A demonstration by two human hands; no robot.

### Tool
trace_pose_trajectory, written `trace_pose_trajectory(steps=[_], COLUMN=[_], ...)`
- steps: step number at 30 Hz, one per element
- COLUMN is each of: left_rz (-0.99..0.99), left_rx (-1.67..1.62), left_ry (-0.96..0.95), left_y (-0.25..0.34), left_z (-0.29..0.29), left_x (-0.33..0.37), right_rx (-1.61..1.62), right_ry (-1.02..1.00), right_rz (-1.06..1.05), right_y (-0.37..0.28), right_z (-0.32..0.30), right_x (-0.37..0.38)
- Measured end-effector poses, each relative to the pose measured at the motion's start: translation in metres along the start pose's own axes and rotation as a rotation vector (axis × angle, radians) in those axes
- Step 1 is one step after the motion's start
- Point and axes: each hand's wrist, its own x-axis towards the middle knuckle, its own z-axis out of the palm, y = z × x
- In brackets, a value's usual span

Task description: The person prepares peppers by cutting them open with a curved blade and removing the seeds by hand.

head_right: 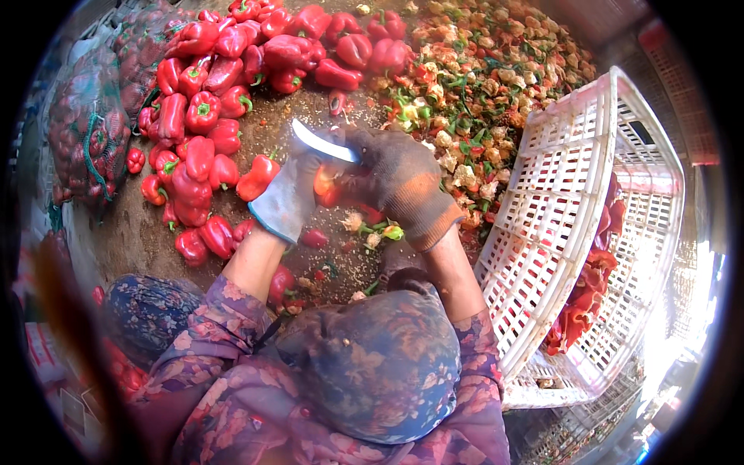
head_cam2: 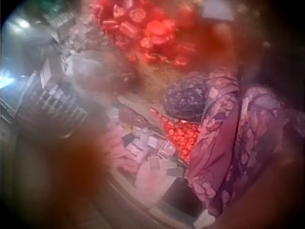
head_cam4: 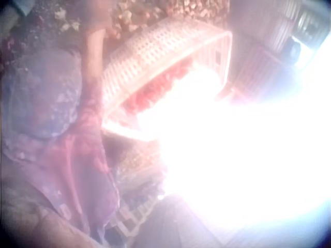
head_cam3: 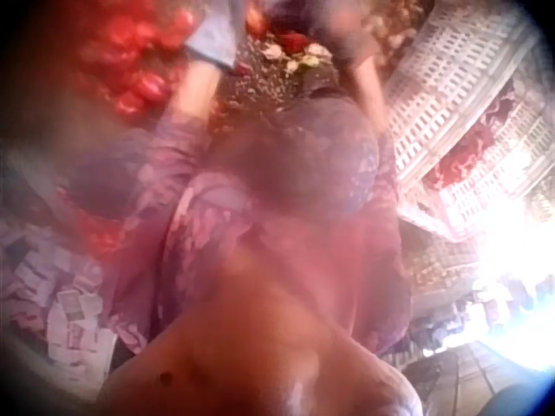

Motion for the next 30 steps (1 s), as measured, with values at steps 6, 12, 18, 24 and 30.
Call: trace_pose_trajectory(steps=[6,12,18,24,30], left_rz=[-0.023,-0.155,-0.170,0.076,-0.323], left_rx=[0.216,-0.154,-0.268,-0.068,1.739], left_ry=[0.002,0.218,0.522,0.242,0.644], left_y=[-0.018,-0.002,-0.035,-0.021,-0.067], left_z=[-0.018,0.009,-0.013,-0.004,-0.161], left_x=[-0.003,-0.008,-0.008,-0.012,-0.043], right_rx=[-0.137,-0.055,0.737,1.154,2.206], right_ry=[-0.031,0.044,0.369,0.280,0.180], right_rz=[0.237,0.331,0.540,0.231,-0.221], right_y=[0.003,0.020,0.064,0.064,0.039], right_z=[0.037,0.060,0.056,0.076,-0.034], right_x=[0.007,0.002,0.000,-0.051,-0.050])
